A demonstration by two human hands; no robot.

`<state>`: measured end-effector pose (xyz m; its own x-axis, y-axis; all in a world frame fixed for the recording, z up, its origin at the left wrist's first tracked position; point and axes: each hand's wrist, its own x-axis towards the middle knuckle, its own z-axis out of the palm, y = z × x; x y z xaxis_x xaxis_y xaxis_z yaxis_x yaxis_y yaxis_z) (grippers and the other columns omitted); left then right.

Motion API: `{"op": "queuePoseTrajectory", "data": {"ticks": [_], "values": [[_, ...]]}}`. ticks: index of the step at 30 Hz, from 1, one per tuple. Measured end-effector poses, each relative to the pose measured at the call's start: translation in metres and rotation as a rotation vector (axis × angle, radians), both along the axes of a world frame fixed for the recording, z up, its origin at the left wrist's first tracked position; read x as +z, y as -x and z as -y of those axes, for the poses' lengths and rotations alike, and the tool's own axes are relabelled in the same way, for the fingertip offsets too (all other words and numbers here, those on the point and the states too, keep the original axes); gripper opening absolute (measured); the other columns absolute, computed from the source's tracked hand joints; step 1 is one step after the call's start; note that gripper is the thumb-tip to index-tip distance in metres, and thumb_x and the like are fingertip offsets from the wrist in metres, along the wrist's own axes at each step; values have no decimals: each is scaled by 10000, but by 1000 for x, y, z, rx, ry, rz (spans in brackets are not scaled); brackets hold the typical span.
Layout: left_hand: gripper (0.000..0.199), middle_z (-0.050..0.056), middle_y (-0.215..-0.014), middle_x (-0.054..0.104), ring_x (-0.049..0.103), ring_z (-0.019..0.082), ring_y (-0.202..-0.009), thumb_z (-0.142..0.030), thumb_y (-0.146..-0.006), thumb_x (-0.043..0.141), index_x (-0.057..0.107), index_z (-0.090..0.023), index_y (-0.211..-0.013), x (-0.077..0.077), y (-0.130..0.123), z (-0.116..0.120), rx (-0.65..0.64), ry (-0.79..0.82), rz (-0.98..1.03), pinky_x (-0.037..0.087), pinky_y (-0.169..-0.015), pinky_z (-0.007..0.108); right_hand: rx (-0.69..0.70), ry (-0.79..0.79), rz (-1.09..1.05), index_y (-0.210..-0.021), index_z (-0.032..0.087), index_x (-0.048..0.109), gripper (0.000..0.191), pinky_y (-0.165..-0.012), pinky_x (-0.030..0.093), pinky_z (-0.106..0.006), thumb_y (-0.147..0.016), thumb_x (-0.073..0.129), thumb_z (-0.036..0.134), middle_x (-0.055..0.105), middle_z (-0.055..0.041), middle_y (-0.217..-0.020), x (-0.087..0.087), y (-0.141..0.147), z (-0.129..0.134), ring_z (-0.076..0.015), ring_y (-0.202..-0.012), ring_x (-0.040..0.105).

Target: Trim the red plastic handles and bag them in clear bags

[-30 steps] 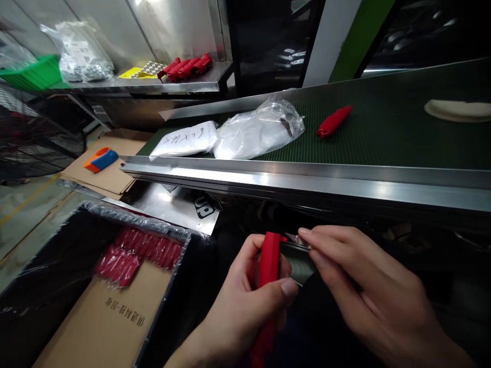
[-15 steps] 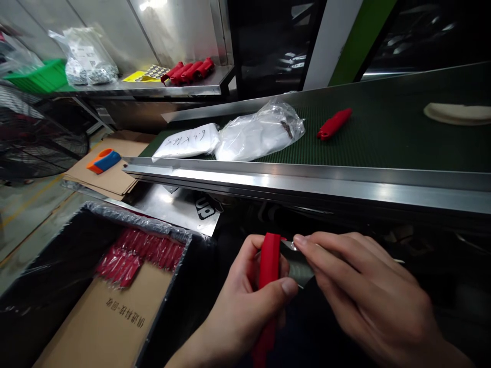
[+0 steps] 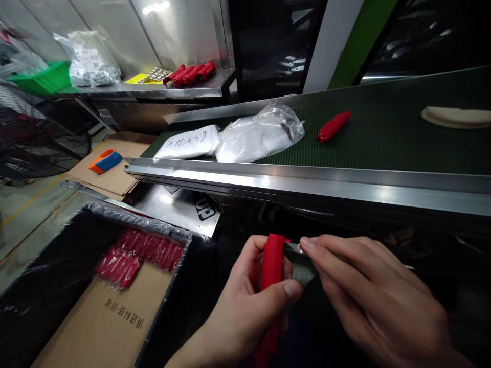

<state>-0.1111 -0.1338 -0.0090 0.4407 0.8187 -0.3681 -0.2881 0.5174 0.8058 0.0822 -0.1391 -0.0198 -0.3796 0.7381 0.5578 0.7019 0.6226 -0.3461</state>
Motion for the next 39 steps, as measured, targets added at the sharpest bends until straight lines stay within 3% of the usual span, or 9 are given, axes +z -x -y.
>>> {"op": "queuePoseTrajectory", "data": {"ticks": [14,20,23,26,33,39], "values": [[290,-43,-866,502,464,27,-549,-307,-841,702,466,-236,-995,-1,2,1,-11,6,-27,412,-479,140,-5,20,10,-1326,183,574,480,-787,445,-364,-866,555,46,647,-80,-1116,-4,-3,-3,-196,-952,594],[336,-30,-814,531,458,8,-489,-315,-820,724,433,-217,-956,-3,4,6,-91,-2,231,383,-428,96,-146,89,-202,-1276,226,609,439,-865,480,-319,-877,573,48,637,-47,-1158,-4,-8,-8,-164,-1007,614],[284,-30,-701,548,444,13,-412,-310,-849,667,430,-205,-966,-6,1,6,-62,50,285,381,-402,99,-86,93,-197,-1255,205,615,405,-873,483,-302,-886,557,51,623,-56,-1169,1,-5,-2,-160,-1049,601],[194,-40,-595,500,392,23,-385,-304,-878,591,450,-208,-969,-10,-2,6,-129,107,413,387,-384,104,-19,88,-128,-1298,191,577,457,-867,490,-321,-877,529,20,605,-74,-1180,5,-1,7,-173,-1081,582],[165,0,-779,503,398,16,-457,-260,-862,564,514,-220,-1014,-6,-4,11,-29,161,513,342,-360,73,22,51,-94,-1287,170,578,439,-811,503,-315,-876,516,29,610,-92,-1161,4,3,9,-169,-1042,584],[166,1,-775,520,433,25,-455,-244,-858,567,511,-214,-1011,-8,-4,9,-55,165,539,377,-366,88,16,34,-91,-1258,147,594,420,-828,489,-304,-868,520,9,609,-93,-1148,3,5,8,-161,-1040,574]]}}
